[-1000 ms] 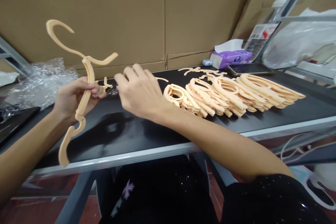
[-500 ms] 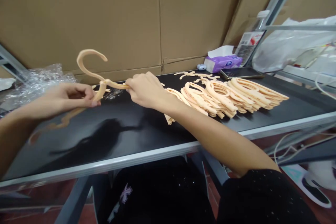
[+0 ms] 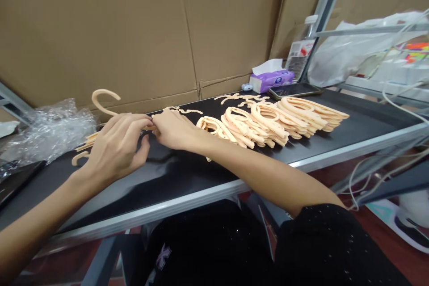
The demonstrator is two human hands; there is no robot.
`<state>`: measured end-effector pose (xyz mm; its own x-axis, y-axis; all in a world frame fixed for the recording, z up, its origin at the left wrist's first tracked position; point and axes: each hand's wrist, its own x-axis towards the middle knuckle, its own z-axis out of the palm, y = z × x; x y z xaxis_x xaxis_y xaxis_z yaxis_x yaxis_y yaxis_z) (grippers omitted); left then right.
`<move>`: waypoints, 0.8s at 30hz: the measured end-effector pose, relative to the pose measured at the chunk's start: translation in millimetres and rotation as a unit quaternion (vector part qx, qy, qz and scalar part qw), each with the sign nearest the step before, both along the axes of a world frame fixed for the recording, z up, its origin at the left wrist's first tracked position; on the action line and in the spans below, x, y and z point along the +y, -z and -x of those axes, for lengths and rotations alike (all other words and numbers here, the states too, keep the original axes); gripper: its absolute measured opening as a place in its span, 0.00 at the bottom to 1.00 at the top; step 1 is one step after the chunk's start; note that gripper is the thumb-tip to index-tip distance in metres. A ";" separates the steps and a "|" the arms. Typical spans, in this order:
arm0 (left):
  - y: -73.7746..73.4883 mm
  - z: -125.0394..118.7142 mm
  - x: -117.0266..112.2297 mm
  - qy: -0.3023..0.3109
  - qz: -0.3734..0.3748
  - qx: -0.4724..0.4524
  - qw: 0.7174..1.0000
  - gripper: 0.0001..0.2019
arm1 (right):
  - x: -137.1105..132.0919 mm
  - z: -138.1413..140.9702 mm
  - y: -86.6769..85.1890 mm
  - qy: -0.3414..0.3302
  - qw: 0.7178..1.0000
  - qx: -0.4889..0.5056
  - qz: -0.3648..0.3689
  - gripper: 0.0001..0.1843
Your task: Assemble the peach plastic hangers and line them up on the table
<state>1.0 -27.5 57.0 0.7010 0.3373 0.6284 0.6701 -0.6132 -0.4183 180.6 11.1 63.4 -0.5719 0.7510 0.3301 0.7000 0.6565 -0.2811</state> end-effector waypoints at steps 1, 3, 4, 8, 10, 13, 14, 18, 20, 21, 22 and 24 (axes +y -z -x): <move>0.1 -0.4 6.9 -0.024 -0.007 0.012 1.000 0.13 | 1.9 -1.8 -0.4 0.010 1.000 -0.007 -0.003 0.14; 0.6 1.2 18.6 -0.050 -0.013 0.039 0.998 0.11 | 5.3 -4.8 0.2 0.023 0.999 -0.019 -0.015 0.15; 1.2 2.6 23.0 -0.054 -0.015 0.046 0.997 0.12 | 6.4 -5.6 1.2 0.027 0.999 -0.022 -0.019 0.15; 5.3 9.6 32.5 -0.056 -0.005 0.070 0.996 0.14 | 5.1 -5.2 1.8 0.018 0.999 -0.026 -0.014 0.14; 8.7 12.8 34.0 -0.051 0.004 0.087 0.995 0.16 | 3.9 -7.3 -6.7 -0.015 0.999 -0.031 0.013 0.12; 14.7 16.4 34.9 -0.044 0.022 0.100 0.994 0.16 | 13.8 -24.2 -32.6 -0.051 0.996 -0.052 0.056 0.16; 16.8 17.0 34.8 -0.045 0.029 0.103 0.993 0.15 | 22.4 -34.7 -42.2 -0.028 0.997 -0.053 0.054 0.18; 23.7 15.5 31.8 -0.057 0.064 0.119 0.989 0.15 | 80.2 -95.5 -61.2 0.152 0.985 -0.085 -0.009 0.17; 26.6 12.5 29.2 -0.065 0.092 0.122 0.986 0.14 | 110.4 -128.0 -53.6 0.270 0.947 -0.172 -0.017 0.20; 28.1 10.6 27.8 -0.070 0.107 0.122 0.984 0.14 | 122.4 -142.2 -46.4 0.318 0.921 -0.224 -0.004 0.21; 29.5 8.5 26.5 -0.075 0.124 0.122 0.982 0.14 | 132.0 -154.2 -38.0 0.344 0.906 -0.247 0.007 0.22; 31.9 4.3 24.3 -0.087 0.153 0.121 0.977 0.13 | 144.7 -171.5 -20.3 0.353 0.892 -0.281 0.037 0.22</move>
